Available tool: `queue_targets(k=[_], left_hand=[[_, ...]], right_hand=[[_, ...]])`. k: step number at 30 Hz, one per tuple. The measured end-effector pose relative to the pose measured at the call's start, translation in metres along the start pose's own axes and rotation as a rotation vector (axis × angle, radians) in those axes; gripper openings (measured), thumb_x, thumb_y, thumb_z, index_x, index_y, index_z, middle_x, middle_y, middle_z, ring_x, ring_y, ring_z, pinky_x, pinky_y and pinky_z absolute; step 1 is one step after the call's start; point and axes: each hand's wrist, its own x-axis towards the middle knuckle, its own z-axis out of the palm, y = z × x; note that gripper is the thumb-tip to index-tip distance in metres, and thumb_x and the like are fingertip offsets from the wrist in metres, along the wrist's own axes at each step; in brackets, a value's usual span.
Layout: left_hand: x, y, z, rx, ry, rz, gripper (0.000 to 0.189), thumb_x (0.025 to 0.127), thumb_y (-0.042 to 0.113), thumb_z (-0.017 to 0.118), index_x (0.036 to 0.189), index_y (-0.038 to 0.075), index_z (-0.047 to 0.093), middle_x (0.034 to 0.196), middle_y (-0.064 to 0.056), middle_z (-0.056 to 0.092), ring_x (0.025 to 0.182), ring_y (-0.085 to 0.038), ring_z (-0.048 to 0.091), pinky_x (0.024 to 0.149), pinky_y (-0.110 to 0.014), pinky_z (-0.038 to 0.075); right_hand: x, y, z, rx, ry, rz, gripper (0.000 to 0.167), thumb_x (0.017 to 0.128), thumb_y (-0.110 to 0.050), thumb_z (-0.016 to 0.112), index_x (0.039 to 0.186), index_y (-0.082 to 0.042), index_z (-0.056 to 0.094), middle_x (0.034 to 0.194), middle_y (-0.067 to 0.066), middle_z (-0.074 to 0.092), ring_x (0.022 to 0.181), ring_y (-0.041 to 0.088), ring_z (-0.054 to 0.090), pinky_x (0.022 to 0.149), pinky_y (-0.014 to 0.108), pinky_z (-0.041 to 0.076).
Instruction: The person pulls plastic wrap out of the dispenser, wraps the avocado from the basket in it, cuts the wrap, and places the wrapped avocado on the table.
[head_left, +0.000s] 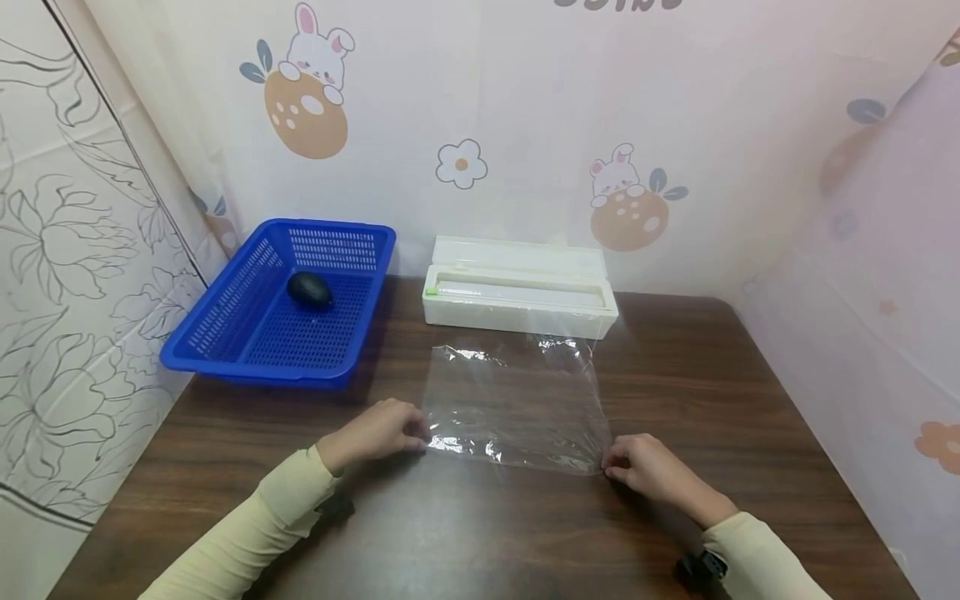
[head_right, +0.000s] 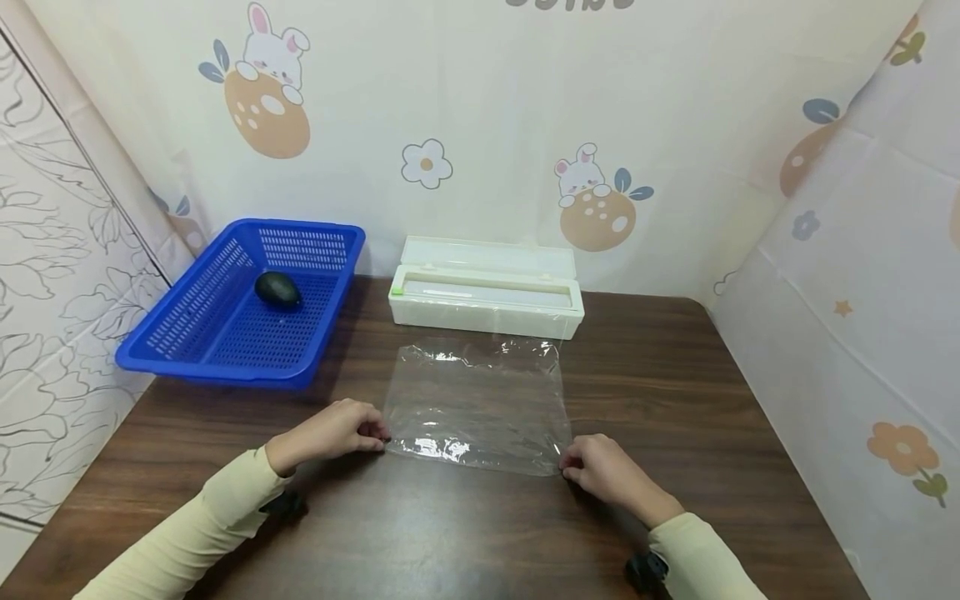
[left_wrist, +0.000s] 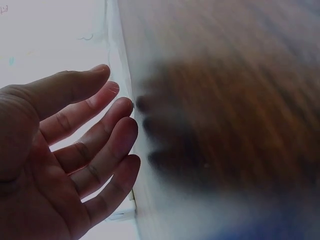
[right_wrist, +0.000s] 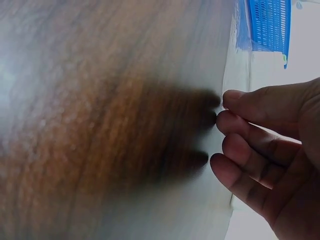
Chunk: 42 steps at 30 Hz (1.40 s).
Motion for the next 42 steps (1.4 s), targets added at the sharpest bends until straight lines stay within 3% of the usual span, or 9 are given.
queue_targets(k=[9, 24, 35, 42], left_hand=[[-0.0029, 0.0001, -0.0001, 0.019, 0.031, 0.006, 0.007, 0.081, 0.02, 0.077, 0.086, 0.016, 0.073, 0.082, 0.006, 0.068, 0.078, -0.01, 0.062, 0.073, -0.028, 0.05], [-0.0034, 0.0006, 0.0001, -0.044, 0.061, -0.045, 0.011, 0.085, 0.022, 0.074, 0.092, 0.015, 0.073, 0.088, 0.004, 0.071, 0.082, -0.012, 0.064, 0.076, -0.029, 0.05], [-0.0043, 0.0052, -0.002, -0.143, 0.187, -0.079, 0.022, 0.091, 0.025, 0.067, 0.103, 0.007, 0.071, 0.098, -0.004, 0.073, 0.087, -0.017, 0.068, 0.079, -0.034, 0.056], [-0.0024, 0.0083, -0.0049, -0.175, 0.251, -0.098, 0.03, 0.092, 0.026, 0.066, 0.112, 0.004, 0.068, 0.112, -0.011, 0.071, 0.106, -0.028, 0.066, 0.094, -0.046, 0.052]], right_hand=[[0.0011, 0.0016, 0.0009, -0.008, 0.001, -0.003, 0.011, 0.078, -0.002, 0.075, 0.075, -0.013, 0.072, 0.074, -0.008, 0.065, 0.067, 0.0, 0.056, 0.057, 0.023, 0.047], [0.0023, 0.0002, 0.0002, 0.014, -0.009, 0.004, 0.01, 0.079, -0.001, 0.074, 0.077, -0.011, 0.073, 0.074, -0.005, 0.07, 0.068, 0.002, 0.061, 0.058, 0.023, 0.049], [0.0017, -0.0029, -0.0002, -0.025, -0.009, -0.015, 0.009, 0.078, -0.004, 0.076, 0.077, -0.012, 0.073, 0.075, -0.005, 0.068, 0.067, 0.006, 0.061, 0.058, 0.025, 0.049], [0.0003, -0.0021, 0.0008, -0.044, 0.004, -0.033, 0.008, 0.078, -0.005, 0.077, 0.078, -0.012, 0.073, 0.075, -0.006, 0.067, 0.067, 0.008, 0.061, 0.058, 0.025, 0.049]])
